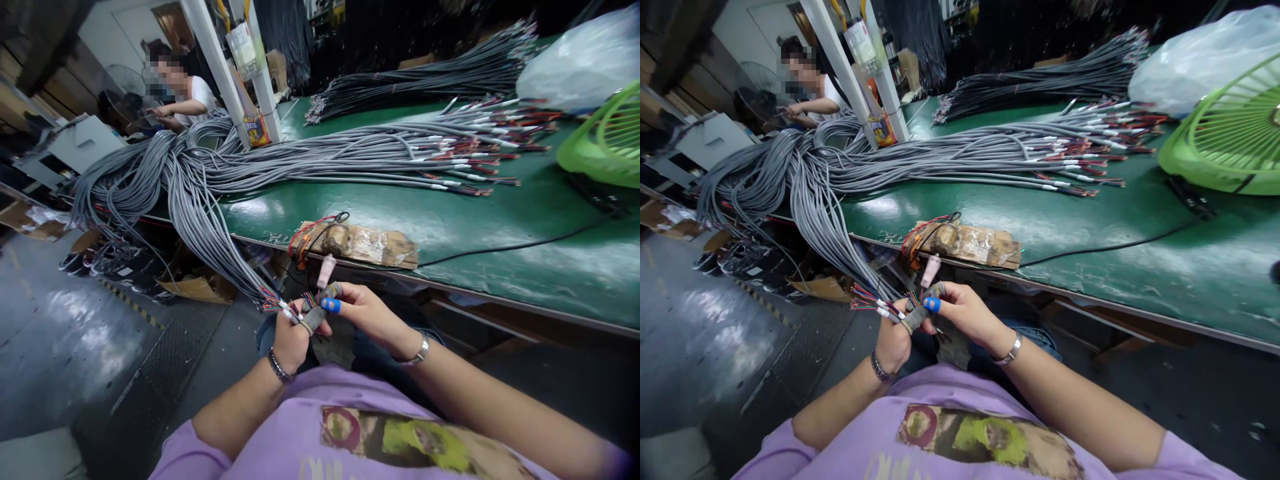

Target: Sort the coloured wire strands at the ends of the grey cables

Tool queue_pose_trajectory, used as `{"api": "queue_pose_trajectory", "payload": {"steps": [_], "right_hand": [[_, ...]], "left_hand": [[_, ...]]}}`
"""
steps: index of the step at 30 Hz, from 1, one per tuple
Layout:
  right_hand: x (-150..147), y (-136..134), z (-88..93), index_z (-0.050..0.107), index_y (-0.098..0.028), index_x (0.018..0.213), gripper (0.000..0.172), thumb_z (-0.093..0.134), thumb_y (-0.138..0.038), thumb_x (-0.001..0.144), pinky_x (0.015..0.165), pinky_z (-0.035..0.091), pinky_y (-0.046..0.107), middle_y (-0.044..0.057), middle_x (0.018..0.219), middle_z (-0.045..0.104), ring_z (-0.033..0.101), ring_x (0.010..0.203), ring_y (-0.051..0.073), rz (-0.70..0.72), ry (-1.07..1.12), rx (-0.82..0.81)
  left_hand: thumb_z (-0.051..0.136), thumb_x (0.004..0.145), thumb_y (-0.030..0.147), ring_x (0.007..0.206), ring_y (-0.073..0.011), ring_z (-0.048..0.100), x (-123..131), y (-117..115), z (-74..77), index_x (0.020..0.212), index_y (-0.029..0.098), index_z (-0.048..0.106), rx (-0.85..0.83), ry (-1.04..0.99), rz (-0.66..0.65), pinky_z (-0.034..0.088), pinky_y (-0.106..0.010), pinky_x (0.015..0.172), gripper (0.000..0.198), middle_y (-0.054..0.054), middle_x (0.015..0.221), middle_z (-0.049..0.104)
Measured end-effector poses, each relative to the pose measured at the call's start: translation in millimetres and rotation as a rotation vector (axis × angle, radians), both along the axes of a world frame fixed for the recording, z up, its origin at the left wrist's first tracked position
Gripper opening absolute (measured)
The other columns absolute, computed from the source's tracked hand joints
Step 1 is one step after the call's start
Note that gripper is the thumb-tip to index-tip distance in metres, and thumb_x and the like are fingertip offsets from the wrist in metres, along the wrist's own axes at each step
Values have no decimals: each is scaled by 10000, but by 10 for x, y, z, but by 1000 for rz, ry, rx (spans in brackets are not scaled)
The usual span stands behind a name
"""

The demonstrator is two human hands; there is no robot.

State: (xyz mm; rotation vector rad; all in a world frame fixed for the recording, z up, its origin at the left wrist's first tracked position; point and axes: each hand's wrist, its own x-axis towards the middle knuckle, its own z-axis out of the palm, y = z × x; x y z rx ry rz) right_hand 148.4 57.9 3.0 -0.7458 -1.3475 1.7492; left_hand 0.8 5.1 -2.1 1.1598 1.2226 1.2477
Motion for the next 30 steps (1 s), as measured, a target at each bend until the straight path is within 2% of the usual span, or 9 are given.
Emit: {"api": "queue_pose_trajectory", "payload": {"steps": [7,12,19,25,28,30], "right_hand": [[-40,-29,38,634,-163,783,304,729,-445,724,617,455,279,3,612,637,564,585,139,69,30,-65],[-69,-43,51,593,-167,752,289,677,-443,776,645,465,303,-7,520,615,560,543,139,130,49,-83],[-120,-85,-7,561,-179,653,340,755,-459,666,556,426,268,-19,563,592,540,536,125,-112,24,-154],[-204,-124,-20,553,-185,674,316,711,-455,721,514,403,271,-37,475,562,492,430,110,-106,40,-152],[-225,-134,-35,535,-191,685,325,644,-482,780,516,406,283,-34,443,552,494,415,121,-62,79,-172],[-220,-129,-48,539,-190,678,332,654,-488,770,529,407,283,-26,474,567,503,446,122,-82,79,-171]], "left_hand": [[647,801,342,480,-127,576,3,0,-10,589,157,630,-11,-29,10,449,-246,544,282,-16,513,646],[651,798,336,489,-120,567,-11,-11,-21,579,157,629,-12,-18,-15,451,-238,543,283,-20,523,648],[642,794,412,469,-129,566,-4,-16,-55,600,156,632,-20,-46,74,460,-248,523,322,-24,523,642],[646,788,400,495,-135,571,-7,-1,-19,556,157,619,-53,51,-25,460,-252,555,337,-36,519,646],[643,787,402,483,-133,564,-7,1,-17,562,160,614,-57,29,-11,457,-255,549,332,-30,509,641],[636,792,405,462,-130,553,-3,3,-30,574,161,613,-49,-18,16,449,-253,522,328,-23,498,633]]}}
